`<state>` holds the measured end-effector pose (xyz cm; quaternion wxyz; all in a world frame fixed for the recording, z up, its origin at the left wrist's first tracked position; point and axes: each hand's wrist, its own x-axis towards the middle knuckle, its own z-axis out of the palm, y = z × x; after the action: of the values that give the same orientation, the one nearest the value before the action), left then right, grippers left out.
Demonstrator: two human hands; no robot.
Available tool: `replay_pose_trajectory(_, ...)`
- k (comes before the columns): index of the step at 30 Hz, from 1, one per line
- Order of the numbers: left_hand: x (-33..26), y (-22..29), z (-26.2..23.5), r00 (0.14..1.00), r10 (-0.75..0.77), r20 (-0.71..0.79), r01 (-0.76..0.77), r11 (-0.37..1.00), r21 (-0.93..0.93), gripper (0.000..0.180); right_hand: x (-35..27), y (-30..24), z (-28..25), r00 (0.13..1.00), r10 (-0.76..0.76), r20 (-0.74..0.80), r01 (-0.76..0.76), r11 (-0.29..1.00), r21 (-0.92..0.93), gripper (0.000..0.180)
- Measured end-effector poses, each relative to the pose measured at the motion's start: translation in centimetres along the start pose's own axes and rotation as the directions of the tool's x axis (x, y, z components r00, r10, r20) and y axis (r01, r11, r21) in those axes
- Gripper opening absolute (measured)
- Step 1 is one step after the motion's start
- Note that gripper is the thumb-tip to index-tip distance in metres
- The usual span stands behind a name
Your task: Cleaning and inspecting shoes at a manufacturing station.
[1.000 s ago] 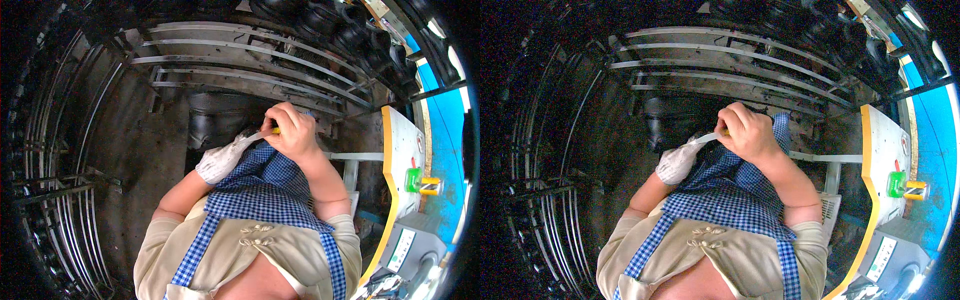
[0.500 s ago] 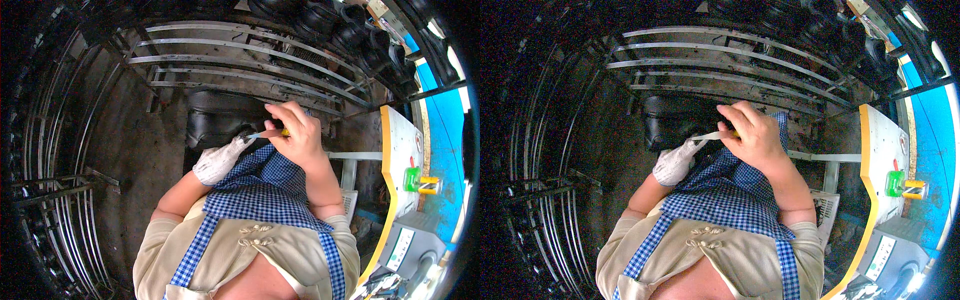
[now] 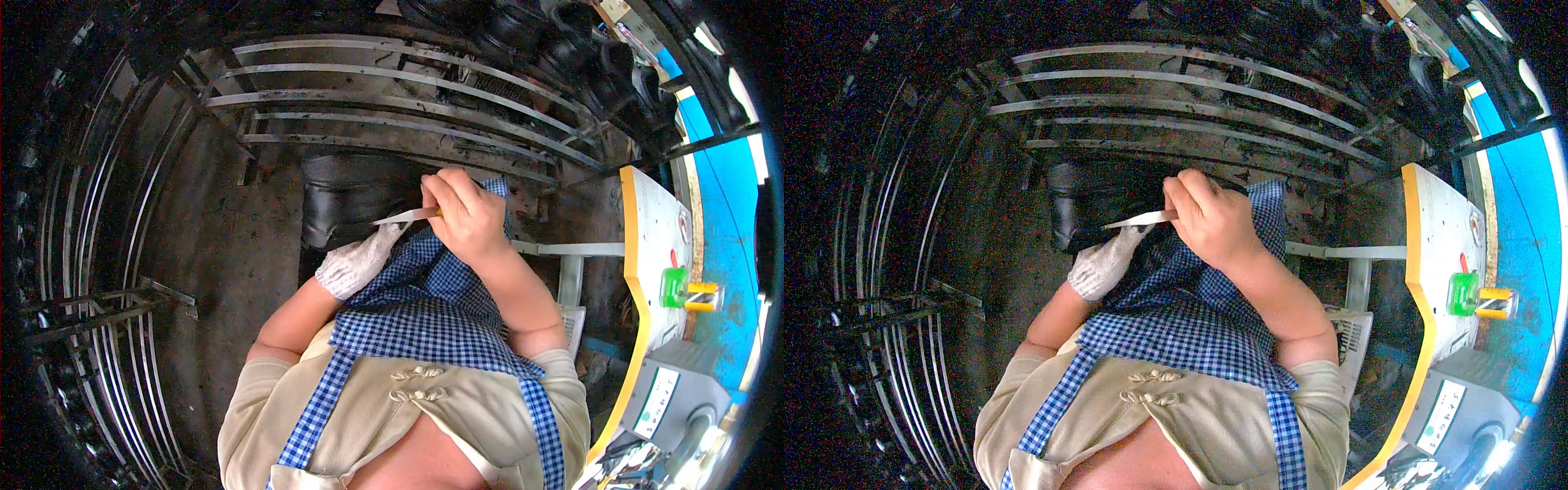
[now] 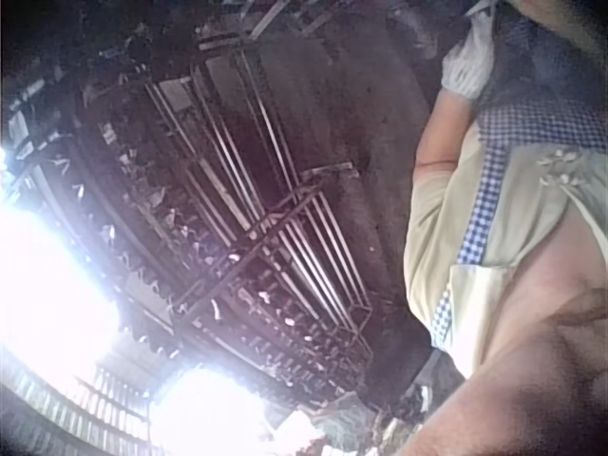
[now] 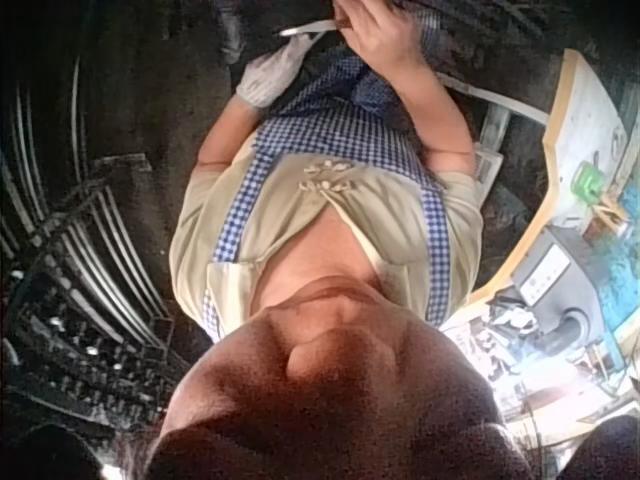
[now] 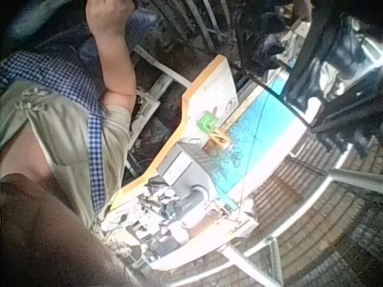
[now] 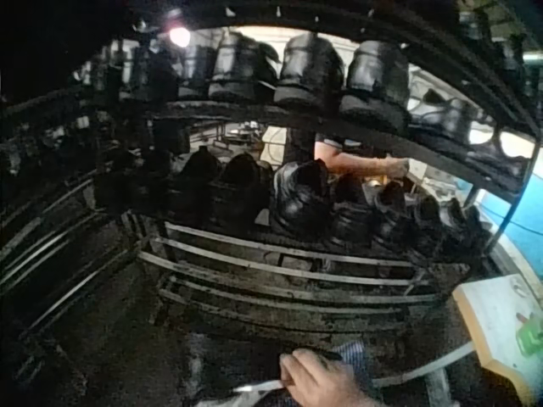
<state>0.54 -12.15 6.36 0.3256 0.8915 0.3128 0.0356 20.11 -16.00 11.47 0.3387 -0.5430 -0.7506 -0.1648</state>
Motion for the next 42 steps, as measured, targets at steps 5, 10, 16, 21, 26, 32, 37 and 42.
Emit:
replay_pose_trajectory(5, 0.5, 0.8, -1.3, 0.998, -0.048, 0.034, 0.052, 0.987, -0.151, 0.037, 0.3, 0.4, 1.2, 0.988, 0.137, -0.074, -0.122, 0.976, 0.181, 0.028)
replay_pose_trajectory(10, 0.0, -1.1, 0.7, 0.879, 0.315, -0.358, -0.171, 0.909, 0.38, 0.051, 0.7, 3.1, 1.4, 0.9, 0.418, -0.122, -0.4, 0.904, 0.15, 0.023)
replay_pose_trajectory(16, -1.2, 0.5, -3.1, 0.989, -0.016, -0.148, 0.027, 0.997, 0.074, 0.062, -1.1, 6.2, -1.5, 0.779, 0.623, -0.078, -0.575, 0.757, 0.31, 0.008)
replay_pose_trajectory(21, -0.6, -0.6, -2.2, 0.855, 0.156, -0.494, -0.191, 0.981, -0.021, 0.064, -4.7, 7.5, -2.6, 0.697, 0.714, 0.059, -0.622, 0.562, 0.546, 0.012)
replay_pose_trajectory(26, 1.4, 1.4, -3.1, 0.93, -0.242, -0.277, -0.188, 0.333, -0.924, 0.044, -8.2, 6.6, -4.2, 0.634, 0.72, 0.281, -0.6, 0.229, 0.767, 0.04)
replay_pose_trajectory(32, 2.5, 3.5, -3.2, 0.962, -0.273, -0.015, -0.123, -0.382, -0.916, 0.041, -7.0, 5.4, -3.1, 0.765, 0.644, -0.01, -0.437, 0.53, 0.727, 0.062)
replay_pose_trajectory(37, 2.0, 1.6, -1.4, 0.932, -0.338, 0.132, 0.054, -0.23, -0.972, 0.048, -6.6, 4.7, -3.2, 0.67, 0.741, -0.054, -0.401, 0.422, 0.813, 0.057)
replay_pose_trajectory(42, 1.4, 1.4, 0.5, 0.972, -0.186, 0.144, 0.103, -0.215, -0.971, 0.055, -5.2, 3.7, -2.6, 0.718, 0.674, -0.173, -0.44, 0.632, 0.638, 0.052)
